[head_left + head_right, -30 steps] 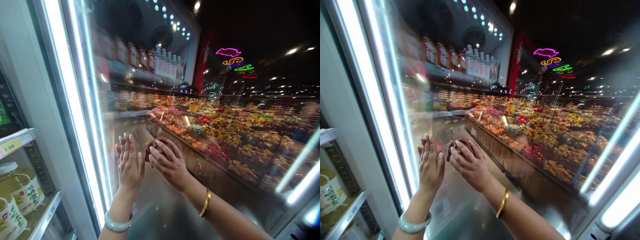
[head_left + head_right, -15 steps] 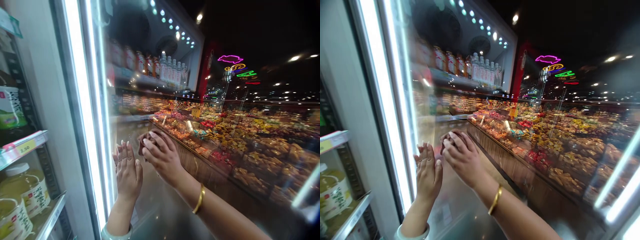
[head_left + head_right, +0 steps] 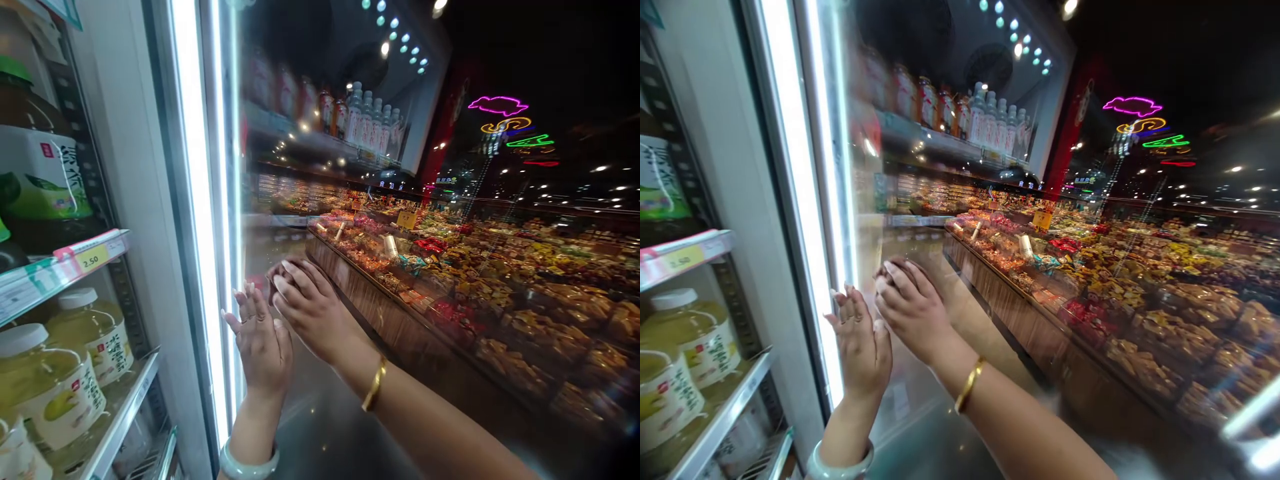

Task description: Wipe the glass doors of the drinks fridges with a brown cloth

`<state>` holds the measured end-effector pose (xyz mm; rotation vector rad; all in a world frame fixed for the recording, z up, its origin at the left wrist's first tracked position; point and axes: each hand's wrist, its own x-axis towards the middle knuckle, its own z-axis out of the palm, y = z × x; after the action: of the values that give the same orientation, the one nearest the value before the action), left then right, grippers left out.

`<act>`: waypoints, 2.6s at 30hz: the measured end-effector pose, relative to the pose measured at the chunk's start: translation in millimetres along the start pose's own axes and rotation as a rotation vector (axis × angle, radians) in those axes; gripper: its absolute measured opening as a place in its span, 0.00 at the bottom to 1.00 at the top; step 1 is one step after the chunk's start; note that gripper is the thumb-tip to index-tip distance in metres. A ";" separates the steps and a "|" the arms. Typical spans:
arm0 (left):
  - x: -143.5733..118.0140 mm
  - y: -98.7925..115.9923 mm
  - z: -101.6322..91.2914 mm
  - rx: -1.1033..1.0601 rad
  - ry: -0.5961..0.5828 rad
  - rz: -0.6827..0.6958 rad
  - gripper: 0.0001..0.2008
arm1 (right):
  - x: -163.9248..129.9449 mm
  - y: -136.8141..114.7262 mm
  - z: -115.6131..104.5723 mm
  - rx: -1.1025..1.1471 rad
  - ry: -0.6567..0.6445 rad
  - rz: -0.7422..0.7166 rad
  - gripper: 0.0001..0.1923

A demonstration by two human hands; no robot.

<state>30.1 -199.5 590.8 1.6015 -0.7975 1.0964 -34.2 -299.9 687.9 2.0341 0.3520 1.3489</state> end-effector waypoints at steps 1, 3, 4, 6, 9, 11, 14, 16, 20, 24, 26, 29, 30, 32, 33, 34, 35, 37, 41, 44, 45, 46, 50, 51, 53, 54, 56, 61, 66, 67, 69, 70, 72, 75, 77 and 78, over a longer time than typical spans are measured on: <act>-1.1 -0.8 -2.7 0.001 -0.018 0.013 0.37 | -14.8 -0.5 -5.2 0.015 0.015 0.006 0.10; -1.0 -1.1 -7.8 -0.014 -0.059 0.039 0.37 | -29.3 4.1 -13.5 0.036 0.035 0.045 0.08; -0.1 -0.8 -9.8 -0.024 -0.073 0.052 0.36 | -28.5 7.3 -15.4 0.044 0.035 0.081 0.07; 2.0 0.1 -12.4 -0.041 -0.085 0.074 0.36 | -16.0 11.0 -13.6 0.048 0.050 0.170 0.07; 0.9 -0.2 -12.6 -0.047 -0.088 0.104 0.35 | -2.1 3.2 -2.6 0.060 0.109 0.183 0.07; -5.3 -0.7 -11.7 -0.054 -0.100 0.108 0.33 | -14.8 -9.5 -0.1 0.098 0.115 0.101 0.09; -20.5 1.7 -11.3 -0.079 -0.150 0.078 0.32 | -62.0 -22.9 -19.1 0.168 0.024 0.064 0.09; -29.8 6.5 -11.2 -0.093 -0.200 0.055 0.32 | -91.1 -18.3 -43.5 0.195 -0.035 0.129 0.09; -35.3 19.5 -7.4 -0.109 -0.239 0.064 0.32 | -90.9 10.2 -75.5 0.045 0.030 0.342 0.11; -31.0 30.4 -0.4 -0.172 -0.216 0.084 0.32 | -55.4 9.9 -61.3 0.028 0.098 0.304 0.10; -32.1 34.1 1.1 -0.225 -0.194 0.107 0.32 | -60.4 -3.6 -54.2 0.069 0.053 0.221 0.10; -39.0 37.9 -1.1 -0.258 -0.192 0.126 0.32 | -103.4 -21.7 -67.1 0.105 -0.061 0.184 0.11; -41.8 39.3 -2.6 -0.258 -0.209 0.130 0.32 | -120.9 -23.6 -77.8 0.109 -0.081 0.194 0.11; -46.4 42.8 -5.5 -0.256 -0.253 0.148 0.33 | -148.1 -19.0 -102.2 0.089 -0.086 0.254 0.11; -47.7 45.1 -6.5 -0.259 -0.268 0.161 0.33 | -154.7 -13.4 -112.9 0.061 -0.074 0.302 0.11; -48.4 47.6 -7.0 -0.259 -0.278 0.172 0.34 | -155.9 -6.8 -120.9 0.026 -0.057 0.354 0.11; -48.3 50.3 -6.9 -0.258 -0.283 0.182 0.34 | -151.9 -0.3 -125.4 -0.008 -0.033 0.404 0.11; -47.0 56.0 -5.2 -0.253 -0.289 0.198 0.35 | -134.2 8.9 -123.8 -0.067 0.026 0.477 0.12; -45.1 65.3 0.5 -0.267 -0.282 0.253 0.37 | -112.4 0.7 -102.4 -0.065 0.059 0.409 0.11; -48.1 68.7 2.3 -0.284 -0.264 0.284 0.37 | -140.4 -18.7 -103.2 0.021 -0.032 0.322 0.11; -49.7 69.1 2.1 -0.285 -0.269 0.284 0.37 | -155.0 -23.3 -109.3 0.036 -0.061 0.323 0.11; -51.2 69.4 1.7 -0.287 -0.278 0.285 0.38 | -169.2 -25.5 -117.6 0.044 -0.086 0.336 0.12; -53.8 72.7 0.5 -0.313 -0.302 0.310 0.39 | -190.4 -6.9 -153.7 -0.034 -0.090 0.472 0.12; -53.4 75.2 1.1 -0.323 -0.301 0.315 0.39 | -183.9 1.7 -158.3 -0.078 -0.063 0.513 0.13; -52.4 82.6 3.9 -0.342 -0.299 0.323 0.39 | -163.3 16.0 -159.2 -0.169 0.009 0.584 0.14; -52.4 87.3 5.8 -0.352 -0.302 0.330 0.39 | -153.0 19.6 -156.1 -0.200 0.034 0.598 0.14; -54.4 97.4 9.9 -0.378 -0.309 0.350 0.40 | -141.8 17.4 -147.5 -0.210 0.039 0.554 0.12; -69.4 117.9 13.6 -0.409 -0.349 0.393 0.39 | -194.4 -15.2 -153.1 -0.114 -0.078 0.444 0.11; -78.6 139.4 14.9 -0.454 -0.382 0.434 0.40 | -232.3 2.5 -191.9 -0.299 -0.037 0.640 0.11; -78.6 144.3 15.6 -0.464 -0.385 0.439 0.40 | -224.6 11.9 -194.4 -0.331 0.012 0.687 0.10; -78.0 153.1 16.6 -0.467 -0.387 0.436 0.40 | -201.8 27.3 -192.0 -0.365 0.111 0.768 0.10; -77.8 156.6 16.6 -0.466 -0.384 0.433 0.40 | -191.3 31.2 -188.2 -0.368 0.136 0.770 0.10; -78.2 161.4 15.7 -0.478 -0.380 0.434 0.40 | -182.5 29.1 -180.1 -0.327 0.136 0.664 0.10; -81.7 165.4 14.0 -0.511 -0.402 0.455 0.40 | -208.0 7.0 -178.5 -0.226 0.056 0.530 0.10; -84.7 169.7 14.0 -0.524 -0.423 0.472 0.41 | -236.0 -7.3 -186.4 -0.219 0.018 0.605 0.13; -85.9 173.0 14.4 -0.529 -0.432 0.482 0.42 | -246.7 -10.2 -191.6 -0.237 0.011 0.664 0.14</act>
<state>-151.5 -264.1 572.2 1.2231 -1.6738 0.7592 -310.1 -356.2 552.5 2.0138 -0.5081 1.6812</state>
